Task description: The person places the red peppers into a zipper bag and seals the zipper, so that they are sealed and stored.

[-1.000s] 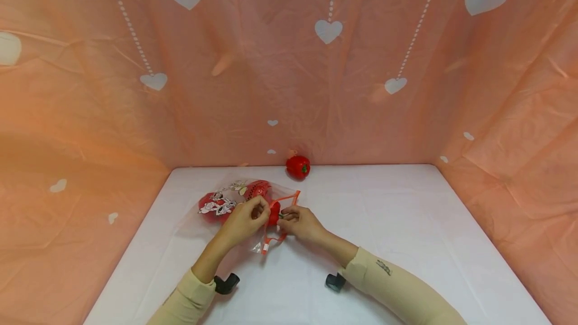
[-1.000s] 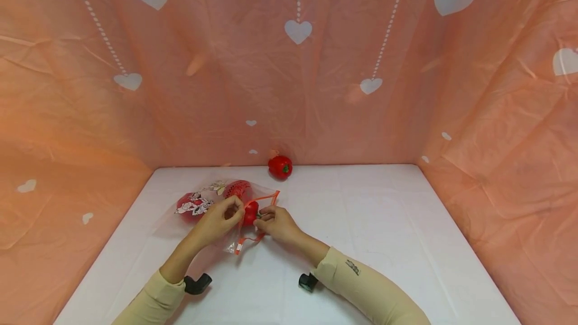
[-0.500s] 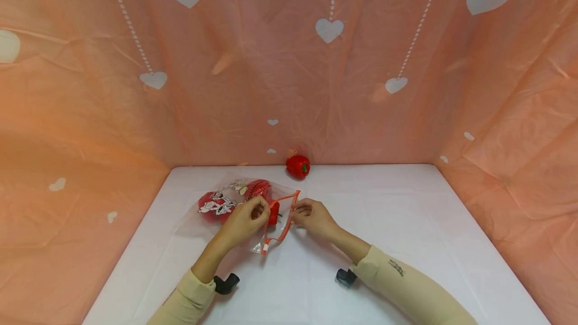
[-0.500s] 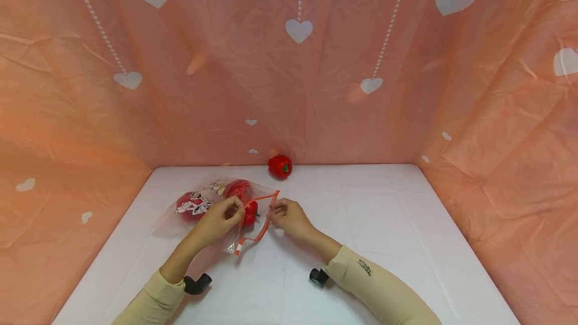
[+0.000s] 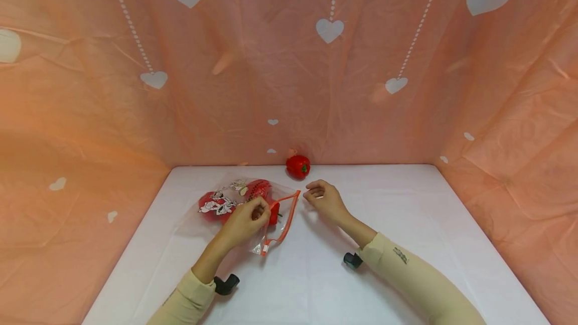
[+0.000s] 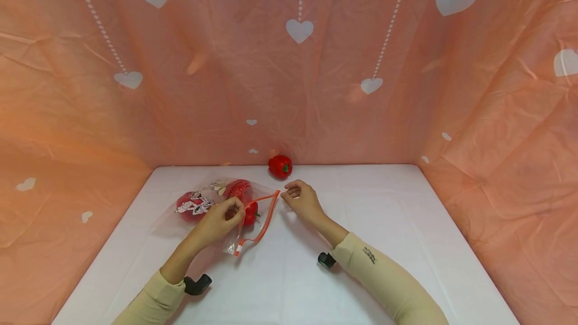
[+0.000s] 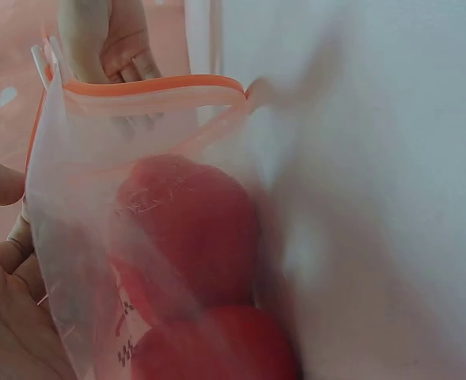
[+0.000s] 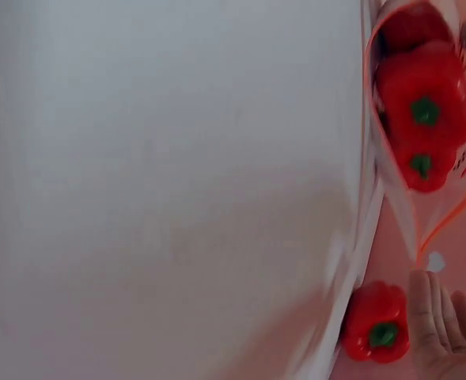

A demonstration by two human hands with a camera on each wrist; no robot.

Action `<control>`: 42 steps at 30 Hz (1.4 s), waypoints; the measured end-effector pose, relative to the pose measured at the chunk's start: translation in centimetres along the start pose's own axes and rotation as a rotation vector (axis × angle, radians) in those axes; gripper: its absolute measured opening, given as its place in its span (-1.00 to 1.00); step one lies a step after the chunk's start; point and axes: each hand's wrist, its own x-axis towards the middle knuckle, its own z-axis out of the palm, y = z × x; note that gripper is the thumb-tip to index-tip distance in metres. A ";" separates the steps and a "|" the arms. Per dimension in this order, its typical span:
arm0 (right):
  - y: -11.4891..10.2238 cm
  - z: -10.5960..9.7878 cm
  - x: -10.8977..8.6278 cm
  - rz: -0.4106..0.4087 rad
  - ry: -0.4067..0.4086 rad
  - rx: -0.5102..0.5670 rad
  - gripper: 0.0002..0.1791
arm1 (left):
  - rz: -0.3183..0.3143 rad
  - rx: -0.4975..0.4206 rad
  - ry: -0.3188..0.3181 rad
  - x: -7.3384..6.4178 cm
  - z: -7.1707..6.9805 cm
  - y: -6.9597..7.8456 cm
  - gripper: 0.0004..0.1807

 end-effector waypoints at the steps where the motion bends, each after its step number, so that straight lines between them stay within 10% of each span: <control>1: 0.1 -0.1 0.2 -0.008 0.006 -0.006 -0.69 | -0.003 0.001 -0.001 0.0 0.0 0.0 -0.95; 42: 1.9 0.7 7.4 0.122 0.068 -0.106 -0.29 | -0.046 0.012 -0.011 -0.4 0.2 0.0 -0.95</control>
